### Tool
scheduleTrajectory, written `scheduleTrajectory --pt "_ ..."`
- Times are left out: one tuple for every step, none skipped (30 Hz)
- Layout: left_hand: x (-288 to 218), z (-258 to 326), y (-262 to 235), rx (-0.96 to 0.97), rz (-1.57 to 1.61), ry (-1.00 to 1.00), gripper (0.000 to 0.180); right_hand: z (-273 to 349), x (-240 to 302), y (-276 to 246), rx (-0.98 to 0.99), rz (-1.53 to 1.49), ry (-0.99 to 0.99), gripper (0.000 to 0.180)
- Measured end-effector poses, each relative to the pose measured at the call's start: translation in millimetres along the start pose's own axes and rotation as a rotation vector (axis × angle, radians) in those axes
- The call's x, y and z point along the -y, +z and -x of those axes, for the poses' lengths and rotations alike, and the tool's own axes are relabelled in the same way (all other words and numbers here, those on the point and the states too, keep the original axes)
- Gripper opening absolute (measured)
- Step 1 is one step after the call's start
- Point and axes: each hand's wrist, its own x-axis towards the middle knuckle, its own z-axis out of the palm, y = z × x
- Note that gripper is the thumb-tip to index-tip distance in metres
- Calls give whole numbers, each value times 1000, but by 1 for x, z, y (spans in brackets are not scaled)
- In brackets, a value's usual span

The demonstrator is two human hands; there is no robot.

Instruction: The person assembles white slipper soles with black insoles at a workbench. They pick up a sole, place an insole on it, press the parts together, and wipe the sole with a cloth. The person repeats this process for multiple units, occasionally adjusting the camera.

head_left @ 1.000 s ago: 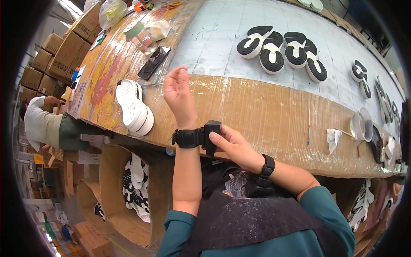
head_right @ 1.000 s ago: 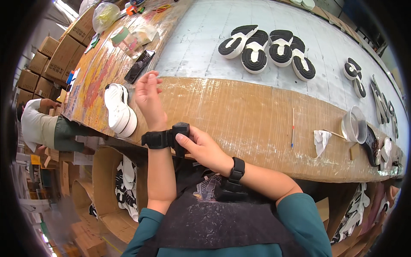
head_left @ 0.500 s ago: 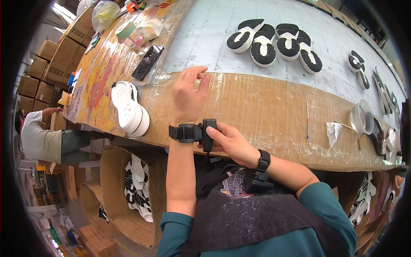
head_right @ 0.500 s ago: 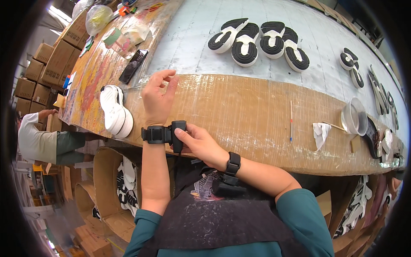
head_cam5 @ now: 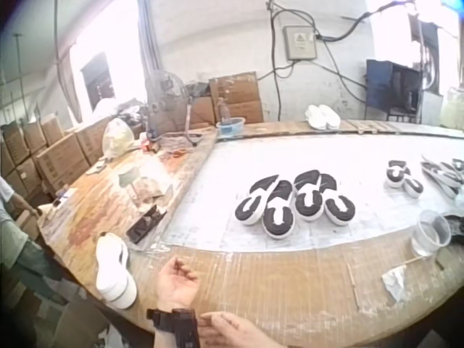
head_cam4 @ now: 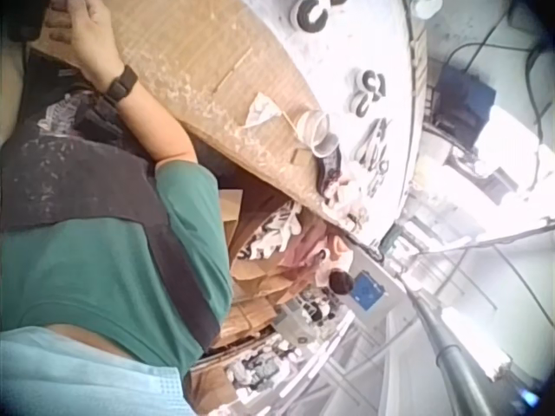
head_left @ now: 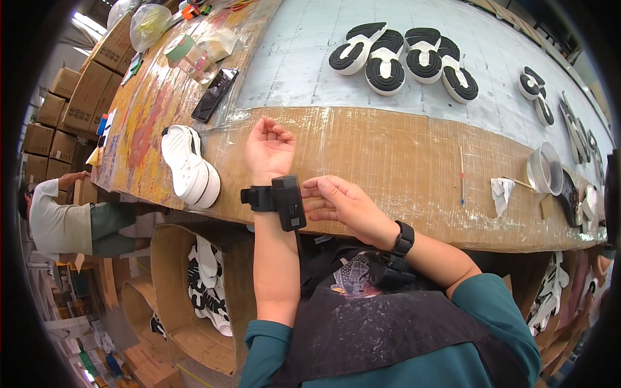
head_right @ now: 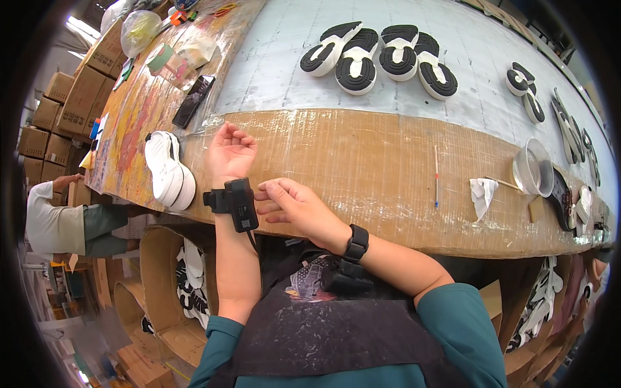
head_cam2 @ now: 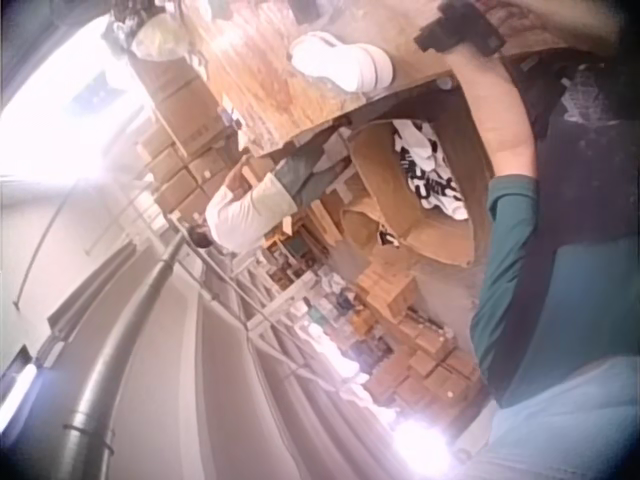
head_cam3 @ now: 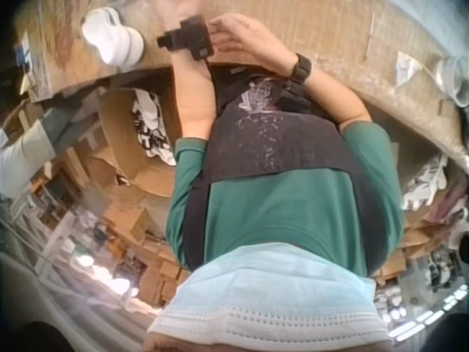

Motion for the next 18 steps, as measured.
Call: scheduleTrajectory --pt "4 1 0 3 57 -52 6 -1 -2 -3 -19 -5 6 39" --pt "8 3 1 17 109 -70 7 -2 -4 -3 -40 -37 6 40" --pt "15 6 6 33 163 -94 8 -4 -7 -3 -66 -67 4 40" --pt "21 9 12 49 218 -117 8 -6 -9 -2 -90 -97 3 40" --pt "27 12 16 67 300 -165 10 -7 -11 -3 -35 -161 -6 41" --pt "34 14 21 84 381 -213 13 -9 -12 -5 20 -226 -15 42" --pt "42 16 26 102 462 -260 15 -10 -13 -6 77 -290 -24 44" --pt "50 20 31 103 504 -290 16 -11 -15 -7 137 -343 -25 46" --pt "58 24 36 100 542 -314 18 -13 -16 -6 201 -401 -24 48" --pt "64 28 40 97 580 -339 20 -14 -17 -6 265 -459 -23 50" --pt "68 32 44 97 593 -344 21 -13 -16 -5 312 -459 -30 52" --pt "78 31 46 93 609 -367 22 -11 -15 -10 343 -456 -44 54" --pt "86 28 47 88 624 -393 24 -10 -15 -16 371 -454 -60 57" --pt "93 24 49 96 606 -402 24 -9 -15 -21 337 -457 -84 56" --pt "90 29 50 114 590 -381 23 -7 -16 -15 330 -455 -92 55" --pt "88 31 51 136 554 -347 22 -5 -16 -11 319 -454 -102 54" --pt "86 32 51 156 518 -316 21 -5 -17 -10 313 -430 -71 55" --pt "85 30 49 180 462 -271 20 -5 -17 -11 304 -405 -42 56"
